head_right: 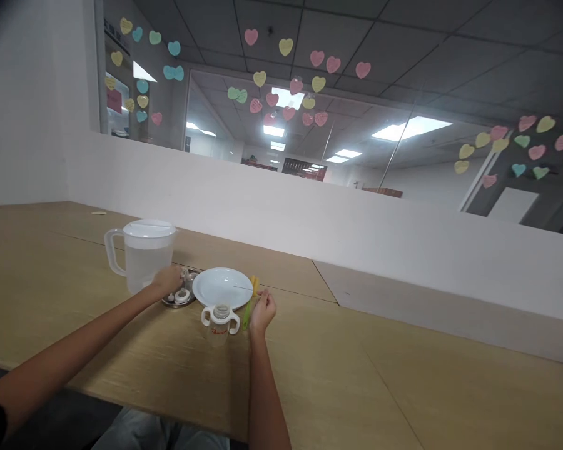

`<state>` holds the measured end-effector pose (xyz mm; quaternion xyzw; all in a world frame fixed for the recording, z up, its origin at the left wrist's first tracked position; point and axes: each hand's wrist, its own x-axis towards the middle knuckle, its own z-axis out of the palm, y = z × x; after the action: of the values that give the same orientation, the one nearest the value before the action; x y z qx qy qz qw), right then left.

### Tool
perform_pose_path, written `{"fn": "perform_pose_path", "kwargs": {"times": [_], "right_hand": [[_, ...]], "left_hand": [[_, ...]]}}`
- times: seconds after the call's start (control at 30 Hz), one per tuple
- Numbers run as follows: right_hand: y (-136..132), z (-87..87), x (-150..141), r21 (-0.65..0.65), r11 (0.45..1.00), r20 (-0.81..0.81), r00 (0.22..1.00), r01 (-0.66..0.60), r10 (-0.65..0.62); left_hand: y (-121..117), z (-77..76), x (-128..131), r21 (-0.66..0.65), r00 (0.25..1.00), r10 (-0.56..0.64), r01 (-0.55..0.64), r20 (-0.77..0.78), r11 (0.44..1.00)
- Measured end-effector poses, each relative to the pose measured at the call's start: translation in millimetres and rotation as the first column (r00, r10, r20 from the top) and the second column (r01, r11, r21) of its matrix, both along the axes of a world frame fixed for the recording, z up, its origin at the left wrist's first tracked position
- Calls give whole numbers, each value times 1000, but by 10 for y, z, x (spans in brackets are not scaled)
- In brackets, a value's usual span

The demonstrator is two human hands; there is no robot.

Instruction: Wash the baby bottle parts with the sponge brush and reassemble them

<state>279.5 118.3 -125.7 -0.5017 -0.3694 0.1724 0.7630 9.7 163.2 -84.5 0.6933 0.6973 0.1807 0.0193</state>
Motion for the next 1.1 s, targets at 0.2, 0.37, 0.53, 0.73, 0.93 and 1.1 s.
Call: {"fn": "perform_pose_path", "kwargs": {"times": [0.2,0.37,0.53,0.73,0.93,1.1], "right_hand": [[-35,21,-44,-15,1000,19,1000,-15,15],[-58,60,-51,-15,1000,2,1000,1,-1],[-83,86,-46,-18,1000,5,1000,5,-5],[-154,159,-89,41,998,91,994,56,-60],[-284,227,-195,191,973,286,941,129,-180],[-365,183,-245,430,895,537,764,115,-356]], "left_hand": [[-162,-41,-20,169,999,-25,28,-22,985],[-221,-196,67,372,989,-141,118,34,921],[-186,-269,184,652,899,-434,298,53,698],[-331,-300,395,580,828,-555,415,78,701],[-442,-478,556,583,759,-638,461,132,669],[-462,-535,636,610,738,-658,453,153,650]]}}
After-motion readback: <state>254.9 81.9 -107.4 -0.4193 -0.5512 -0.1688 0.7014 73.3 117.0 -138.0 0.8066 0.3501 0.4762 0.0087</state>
